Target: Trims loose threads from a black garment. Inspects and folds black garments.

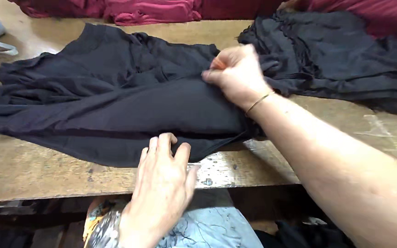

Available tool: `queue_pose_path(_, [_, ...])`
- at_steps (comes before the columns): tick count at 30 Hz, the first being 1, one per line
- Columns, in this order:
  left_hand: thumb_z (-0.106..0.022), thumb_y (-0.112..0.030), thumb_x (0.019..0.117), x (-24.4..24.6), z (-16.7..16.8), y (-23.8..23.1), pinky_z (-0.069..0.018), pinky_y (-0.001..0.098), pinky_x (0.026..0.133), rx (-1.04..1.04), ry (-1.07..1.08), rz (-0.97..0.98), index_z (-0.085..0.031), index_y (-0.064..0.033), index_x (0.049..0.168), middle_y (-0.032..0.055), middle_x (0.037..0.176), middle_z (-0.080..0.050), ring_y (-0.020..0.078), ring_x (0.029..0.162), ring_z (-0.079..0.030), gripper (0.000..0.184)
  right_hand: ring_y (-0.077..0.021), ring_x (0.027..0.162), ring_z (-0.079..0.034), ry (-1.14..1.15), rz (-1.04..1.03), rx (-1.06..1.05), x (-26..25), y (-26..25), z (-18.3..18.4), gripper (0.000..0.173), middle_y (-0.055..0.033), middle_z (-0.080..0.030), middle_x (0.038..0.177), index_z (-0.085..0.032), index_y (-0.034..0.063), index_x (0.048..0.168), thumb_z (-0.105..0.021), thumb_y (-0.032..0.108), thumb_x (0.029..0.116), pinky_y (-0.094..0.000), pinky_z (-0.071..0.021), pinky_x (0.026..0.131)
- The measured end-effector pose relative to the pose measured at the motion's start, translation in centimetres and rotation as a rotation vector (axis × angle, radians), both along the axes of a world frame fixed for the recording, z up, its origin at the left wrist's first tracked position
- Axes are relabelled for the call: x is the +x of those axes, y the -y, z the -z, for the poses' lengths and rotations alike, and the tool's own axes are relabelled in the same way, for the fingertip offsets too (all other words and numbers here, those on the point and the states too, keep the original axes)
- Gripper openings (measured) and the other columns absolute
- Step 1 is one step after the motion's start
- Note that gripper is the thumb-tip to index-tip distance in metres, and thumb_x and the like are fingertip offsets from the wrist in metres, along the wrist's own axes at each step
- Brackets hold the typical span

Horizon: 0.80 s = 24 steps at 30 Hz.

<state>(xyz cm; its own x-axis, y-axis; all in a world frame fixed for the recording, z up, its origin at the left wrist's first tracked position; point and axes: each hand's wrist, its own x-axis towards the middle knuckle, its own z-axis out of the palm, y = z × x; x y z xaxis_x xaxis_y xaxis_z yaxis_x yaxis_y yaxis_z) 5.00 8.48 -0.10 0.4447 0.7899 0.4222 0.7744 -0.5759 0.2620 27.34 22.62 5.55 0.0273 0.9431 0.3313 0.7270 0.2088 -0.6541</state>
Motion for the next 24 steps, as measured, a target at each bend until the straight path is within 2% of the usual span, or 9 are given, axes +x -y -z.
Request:
queue_pose_path(2, [-0.060,-0.029,0.0995,0.0,0.3,-2.1,-0.0487,0.0470,0.078,0.021,0.024,0.071,-0.072,-0.0106,0.097,0.0109,0.105,-0.062,0.0310,0.099,-0.060,0.022,-0.0289,0.080,-0.064,0.194,-0.020,-0.039,-0.5,0.7,0.8,0.018,-0.0115,-0.065,0.081,-0.068,0.0050,0.089,-0.073,0.023,0.0904,-0.0540,-0.0507,0.071])
queue_pose_path(4, [-0.053,-0.021,0.1035,-0.4,-0.3,-3.3,-0.0498,0.0442,0.078,-0.042,0.101,0.131,-0.070,-0.0079,0.093,0.0076,0.099,-0.064,0.0248,0.094,-0.063,0.024,-0.0296,0.084,-0.066,0.181,-0.038,0.006,-0.6,1.4,1.0,0.019,-0.0122,-0.067,0.087,-0.067,0.0045,0.100,-0.073,0.020,0.0907,-0.0549,-0.0520,0.075])
queue_pose_path(6, [-0.047,-0.020,0.1073,-1.1,-1.3,-3.8,-0.0508,0.0308,0.064,-0.121,0.161,0.144,-0.064,-0.0091,0.089,0.0008,0.081,-0.059,0.0120,0.073,-0.060,0.027,-0.0181,0.075,-0.062,0.065,-0.141,0.117,0.0,2.8,1.2,0.019,-0.0063,-0.066,0.084,-0.064,0.0056,0.103,-0.074,0.015,0.0896,-0.0404,-0.0527,0.069])
queue_pose_path(9, [-0.046,-0.019,0.1080,-2.0,-2.1,-4.2,-0.0414,0.0241,0.053,-0.216,0.223,0.160,-0.058,-0.0105,0.085,-0.0027,0.068,-0.050,0.0068,0.058,-0.049,0.028,-0.0016,0.060,-0.050,-0.099,-0.485,0.225,0.7,6.6,0.4,0.018,0.0033,-0.060,0.073,-0.069,0.0050,0.098,-0.074,0.019,0.0869,-0.0182,-0.0413,0.052])
queue_pose_path(12, [-0.046,-0.020,0.1088,-2.4,-2.7,-4.1,-0.0357,0.0200,0.047,-0.321,0.280,0.211,-0.056,-0.0130,0.081,-0.0051,0.062,-0.047,0.0038,0.051,-0.044,0.030,-0.0020,0.071,-0.061,0.126,-0.548,0.212,0.3,10.3,1.3,0.035,0.0050,-0.068,0.083,-0.071,0.0093,0.108,-0.079,0.028,0.0793,-0.0221,-0.0519,0.061])
queue_pose_path(14, [-0.048,-0.020,0.1071,-2.2,-2.5,-3.6,-0.0376,0.0184,0.049,-0.324,0.300,0.210,-0.058,-0.0149,0.081,-0.0072,0.065,-0.049,0.0019,0.055,-0.046,0.029,-0.0081,0.078,-0.067,0.211,-0.484,0.290,-0.3,11.3,2.7,0.023,0.0006,-0.072,0.089,-0.074,0.0087,0.105,-0.073,0.019,0.0845,-0.0297,-0.0552,0.065])
queue_pose_path(17, [-0.054,-0.021,0.1024,-2.5,-2.5,-1.2,-0.0539,0.0192,0.071,-0.251,0.405,0.125,-0.066,-0.0165,0.093,-0.0083,0.092,-0.064,0.0017,0.083,-0.062,0.016,-0.0043,0.069,-0.062,0.093,-0.424,0.357,-0.7,10.9,3.5,0.010,0.0012,-0.070,0.079,-0.075,0.0073,0.090,-0.065,0.009,0.0872,-0.0240,-0.0496,0.058])
queue_pose_path(19, [-0.055,-0.020,0.1019,-3.2,-2.6,1.1,-0.0562,0.0222,0.076,-0.175,0.494,0.079,-0.066,-0.0147,0.095,-0.0054,0.101,-0.064,0.0054,0.092,-0.064,0.014,-0.0024,0.067,-0.061,0.126,-0.479,0.317,-0.5,11.1,2.6,0.012,0.0042,-0.068,0.078,-0.074,0.0092,0.091,-0.063,0.011,0.0869,-0.0235,-0.0489,0.057])
queue_pose_path(24, [-0.062,-0.010,0.1015,-5.6,-1.6,7.2,-0.0634,0.0279,0.069,-0.533,0.820,-0.001,-0.069,-0.0055,0.096,0.0026,0.096,-0.073,0.0112,0.080,-0.072,0.010,-0.0088,0.071,-0.063,0.355,-0.702,0.295,-1.9,14.1,2.6,0.023,0.0045,-0.064,0.079,-0.073,0.0110,0.104,-0.064,0.015,0.0827,-0.0274,-0.0505,0.056])
